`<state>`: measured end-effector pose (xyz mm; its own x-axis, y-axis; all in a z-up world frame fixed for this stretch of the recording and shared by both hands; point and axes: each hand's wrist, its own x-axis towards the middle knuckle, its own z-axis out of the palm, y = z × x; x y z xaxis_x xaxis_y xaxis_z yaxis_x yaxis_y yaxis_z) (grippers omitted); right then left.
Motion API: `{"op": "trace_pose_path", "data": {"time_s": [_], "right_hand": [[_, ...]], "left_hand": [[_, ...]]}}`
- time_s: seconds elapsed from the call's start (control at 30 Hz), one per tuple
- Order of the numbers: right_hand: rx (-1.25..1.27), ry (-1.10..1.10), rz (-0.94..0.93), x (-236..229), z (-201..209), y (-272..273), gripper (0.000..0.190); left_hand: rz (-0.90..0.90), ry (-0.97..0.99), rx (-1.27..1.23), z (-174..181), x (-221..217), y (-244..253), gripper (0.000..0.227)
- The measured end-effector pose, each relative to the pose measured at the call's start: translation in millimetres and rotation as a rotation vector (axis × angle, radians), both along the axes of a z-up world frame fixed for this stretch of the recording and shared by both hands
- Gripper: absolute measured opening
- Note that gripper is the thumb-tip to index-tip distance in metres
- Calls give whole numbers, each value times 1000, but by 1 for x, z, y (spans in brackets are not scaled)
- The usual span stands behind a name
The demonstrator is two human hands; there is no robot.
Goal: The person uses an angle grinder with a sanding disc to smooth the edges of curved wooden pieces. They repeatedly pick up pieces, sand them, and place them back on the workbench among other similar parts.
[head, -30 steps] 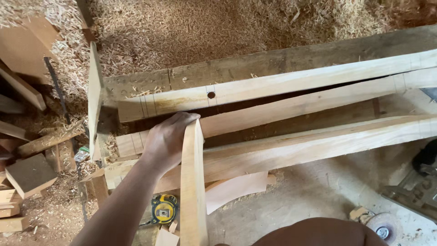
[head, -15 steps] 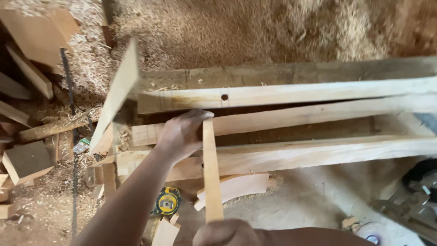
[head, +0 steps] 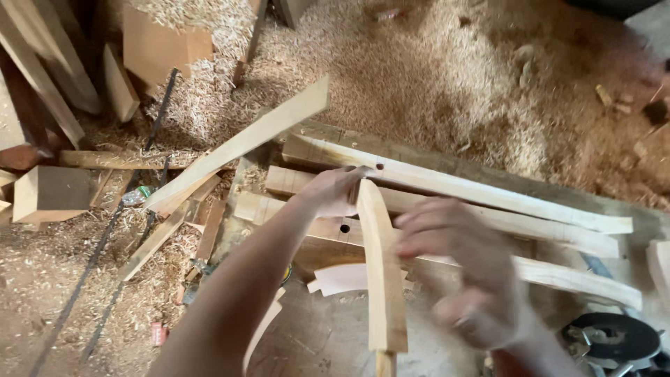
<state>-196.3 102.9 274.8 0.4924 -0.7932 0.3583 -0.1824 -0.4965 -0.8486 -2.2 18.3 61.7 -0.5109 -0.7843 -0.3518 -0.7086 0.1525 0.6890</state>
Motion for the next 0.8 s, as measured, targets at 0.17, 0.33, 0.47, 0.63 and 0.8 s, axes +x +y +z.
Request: {"op": "trace_pose_path", "data": {"time_s": [0.17, 0.33, 0.47, 0.63, 0.8], "right_hand": [[226, -276, -23, -14, 48, 37, 41], [-364, 451, 0, 21, 86, 51, 17], [-454, 613, -18, 48, 110, 53, 21], [-319, 687, 80, 77, 47, 37, 42], [-128, 492, 87, 44, 25, 38, 42]], "left_hand": [[124, 179, 84, 2, 2, 8, 53], [59, 202, -131, -17, 3, 6, 51], [92, 154, -65, -32, 0, 9, 49], [60, 212, -215, -35, 3, 7, 54], [103, 146, 11, -30, 2, 6, 57]]}}
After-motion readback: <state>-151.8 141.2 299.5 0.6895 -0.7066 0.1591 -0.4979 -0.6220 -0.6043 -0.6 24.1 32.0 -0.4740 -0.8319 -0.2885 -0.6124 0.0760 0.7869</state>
